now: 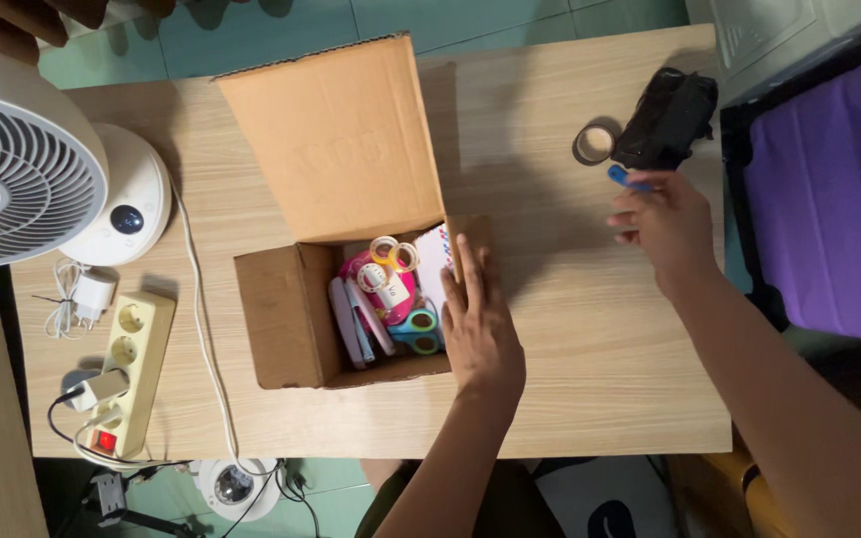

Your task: The person packs a stapler, scissors, tape and a camera into a cardboard box, folds the flaps closed, and sets the box on a cabinet. They then carry a printed box to the table, open it, and take out English textbooks, a small lamp and a potted plant, placing the items on the table.

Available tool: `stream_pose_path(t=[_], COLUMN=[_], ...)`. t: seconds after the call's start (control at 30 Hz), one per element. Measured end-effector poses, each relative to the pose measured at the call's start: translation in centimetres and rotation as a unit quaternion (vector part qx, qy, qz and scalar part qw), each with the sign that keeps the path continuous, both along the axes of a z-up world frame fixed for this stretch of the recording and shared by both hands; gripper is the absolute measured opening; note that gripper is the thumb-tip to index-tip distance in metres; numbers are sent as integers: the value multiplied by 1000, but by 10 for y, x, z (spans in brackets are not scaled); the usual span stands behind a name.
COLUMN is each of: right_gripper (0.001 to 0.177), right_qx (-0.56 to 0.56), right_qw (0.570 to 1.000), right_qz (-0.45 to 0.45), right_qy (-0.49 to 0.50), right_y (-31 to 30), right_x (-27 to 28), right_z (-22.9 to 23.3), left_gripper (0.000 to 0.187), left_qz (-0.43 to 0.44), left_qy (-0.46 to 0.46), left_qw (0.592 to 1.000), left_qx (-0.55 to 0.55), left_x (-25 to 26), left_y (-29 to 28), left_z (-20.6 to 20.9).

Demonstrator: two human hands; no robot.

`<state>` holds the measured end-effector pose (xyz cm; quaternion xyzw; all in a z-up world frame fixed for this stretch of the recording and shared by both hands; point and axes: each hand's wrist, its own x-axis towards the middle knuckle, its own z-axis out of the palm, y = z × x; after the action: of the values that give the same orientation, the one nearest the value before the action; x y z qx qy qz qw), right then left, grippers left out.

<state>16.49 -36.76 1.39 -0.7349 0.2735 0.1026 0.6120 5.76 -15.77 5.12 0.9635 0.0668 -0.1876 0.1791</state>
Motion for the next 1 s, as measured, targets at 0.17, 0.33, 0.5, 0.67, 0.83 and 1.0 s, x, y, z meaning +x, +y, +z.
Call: stream_pose_path(t=[0.17, 0.33, 0.5, 0.67, 0.83, 1.0], right_gripper=[81, 103, 92, 64, 52, 57], right_qx=[-290, -317, -348, -387, -400, -410], right_qw=[945, 936, 910, 891, 896, 895], right_qz=[77, 121, 210, 183, 175, 178], right_qy=[-126, -96, -84, -151, -81, -1], right_y=[-36, -60, -64, -47, -35, -36], right_x=[16, 48, 59, 61, 68, 58], right_z=[-41, -56, -55, -45, -23, -18], left_gripper=[78, 65, 66, 64, 65, 64], left_qz=[18, 28, 33, 35, 29, 24], left_qy=[-13, -34, -49, -82, -64, -78], left_qw=[996, 989, 989, 988, 991, 990], left_qx=[84, 142, 138, 125, 111, 111], left_x=[1, 1, -2, -2, -3, -4], left_y=[-18, -26, -25, -24, -22, -21], left_z=[-25, -36, -38, -38, -38, -36])
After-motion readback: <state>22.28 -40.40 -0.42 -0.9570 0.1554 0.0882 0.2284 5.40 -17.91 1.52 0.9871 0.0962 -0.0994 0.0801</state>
